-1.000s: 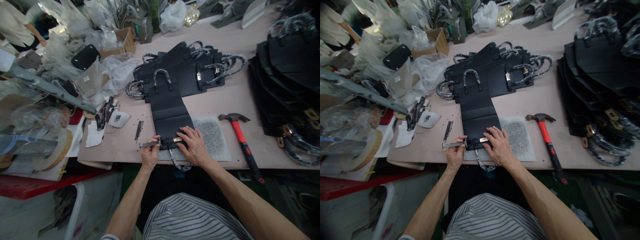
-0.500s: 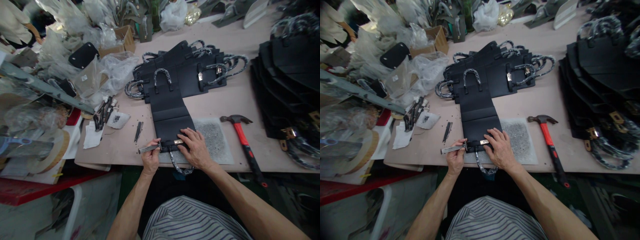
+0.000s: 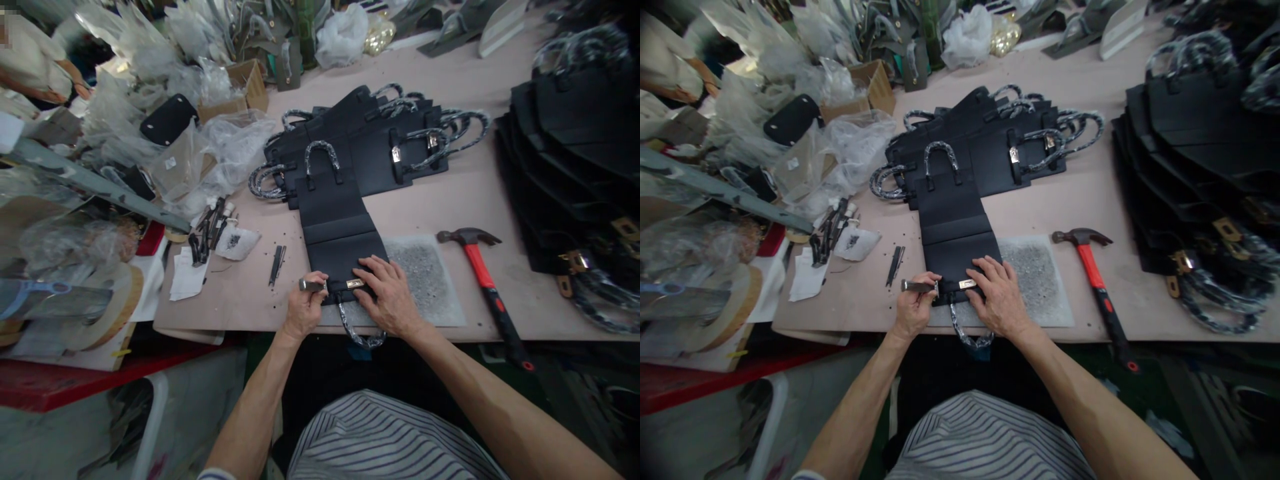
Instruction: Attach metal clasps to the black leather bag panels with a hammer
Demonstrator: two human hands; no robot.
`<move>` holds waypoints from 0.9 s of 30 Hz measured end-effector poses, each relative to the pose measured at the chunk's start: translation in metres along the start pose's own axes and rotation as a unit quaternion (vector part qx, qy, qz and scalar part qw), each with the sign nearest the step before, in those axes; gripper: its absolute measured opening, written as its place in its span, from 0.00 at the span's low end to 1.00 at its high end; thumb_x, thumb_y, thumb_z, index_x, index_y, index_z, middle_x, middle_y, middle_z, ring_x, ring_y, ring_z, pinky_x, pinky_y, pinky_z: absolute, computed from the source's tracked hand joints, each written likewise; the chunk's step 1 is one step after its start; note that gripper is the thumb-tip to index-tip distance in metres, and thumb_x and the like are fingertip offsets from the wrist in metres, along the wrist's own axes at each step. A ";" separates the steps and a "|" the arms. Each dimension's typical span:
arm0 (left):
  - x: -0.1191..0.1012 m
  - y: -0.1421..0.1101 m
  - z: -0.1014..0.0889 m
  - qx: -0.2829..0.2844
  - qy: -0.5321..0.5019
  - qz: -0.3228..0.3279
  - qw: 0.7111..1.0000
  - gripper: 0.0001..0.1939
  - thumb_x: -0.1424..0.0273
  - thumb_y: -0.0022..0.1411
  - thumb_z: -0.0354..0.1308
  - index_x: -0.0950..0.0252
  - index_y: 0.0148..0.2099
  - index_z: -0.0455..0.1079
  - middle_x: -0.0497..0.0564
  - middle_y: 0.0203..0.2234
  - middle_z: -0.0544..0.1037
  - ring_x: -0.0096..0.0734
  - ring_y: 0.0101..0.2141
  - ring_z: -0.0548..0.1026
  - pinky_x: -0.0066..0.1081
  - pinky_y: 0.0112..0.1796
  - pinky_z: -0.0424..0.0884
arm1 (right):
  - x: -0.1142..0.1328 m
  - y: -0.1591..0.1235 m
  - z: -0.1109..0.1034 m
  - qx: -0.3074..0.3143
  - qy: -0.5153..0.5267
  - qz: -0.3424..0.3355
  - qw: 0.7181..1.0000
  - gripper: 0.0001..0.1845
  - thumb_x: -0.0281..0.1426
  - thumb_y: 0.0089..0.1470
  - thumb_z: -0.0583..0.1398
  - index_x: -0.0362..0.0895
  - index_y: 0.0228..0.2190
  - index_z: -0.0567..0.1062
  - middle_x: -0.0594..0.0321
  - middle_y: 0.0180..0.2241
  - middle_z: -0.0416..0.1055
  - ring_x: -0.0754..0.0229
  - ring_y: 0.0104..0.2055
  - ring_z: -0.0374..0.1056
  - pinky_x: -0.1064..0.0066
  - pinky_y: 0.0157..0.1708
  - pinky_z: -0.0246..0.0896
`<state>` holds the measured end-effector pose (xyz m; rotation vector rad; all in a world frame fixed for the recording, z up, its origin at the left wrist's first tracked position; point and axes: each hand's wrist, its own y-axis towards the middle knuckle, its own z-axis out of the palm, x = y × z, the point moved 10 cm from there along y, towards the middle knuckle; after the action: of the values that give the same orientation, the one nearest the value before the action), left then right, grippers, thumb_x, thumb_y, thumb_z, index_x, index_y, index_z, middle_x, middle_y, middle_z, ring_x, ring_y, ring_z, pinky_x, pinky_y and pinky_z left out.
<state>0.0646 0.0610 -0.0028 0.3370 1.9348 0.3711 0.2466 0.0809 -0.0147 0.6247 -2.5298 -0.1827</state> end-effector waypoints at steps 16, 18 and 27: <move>-0.003 0.004 0.001 -0.023 0.016 -0.015 0.999 0.04 0.74 0.64 0.57 0.63 0.41 0.72 0.54 0.40 0.79 0.37 0.42 0.79 0.39 0.47 0.76 | -0.010 -0.011 -0.020 -0.081 0.093 0.000 0.992 0.18 0.33 0.60 0.58 0.44 0.51 0.75 0.50 0.55 0.72 0.45 0.60 0.65 0.48 0.60 0.58; -0.004 0.005 0.003 -0.025 0.024 -0.012 0.999 0.05 0.75 0.63 0.57 0.63 0.41 0.72 0.54 0.40 0.79 0.37 0.43 0.79 0.39 0.47 0.76 | -0.022 -0.021 -0.035 -0.113 0.088 0.016 0.990 0.17 0.33 0.60 0.58 0.44 0.50 0.75 0.50 0.53 0.72 0.45 0.57 0.67 0.49 0.58 0.62; 0.000 0.006 0.002 -0.031 0.033 -0.044 0.998 0.07 0.77 0.61 0.56 0.63 0.41 0.72 0.55 0.40 0.80 0.39 0.43 0.79 0.40 0.48 0.75 | -0.139 -0.087 -0.110 -0.178 -0.063 0.179 0.966 0.16 0.37 0.57 0.57 0.41 0.41 0.78 0.43 0.46 0.76 0.41 0.50 0.71 0.49 0.53 0.65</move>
<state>0.0674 0.0663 -0.0011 0.1998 1.9918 0.3869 0.4434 0.0685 -0.0057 0.0128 -2.5856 -0.5443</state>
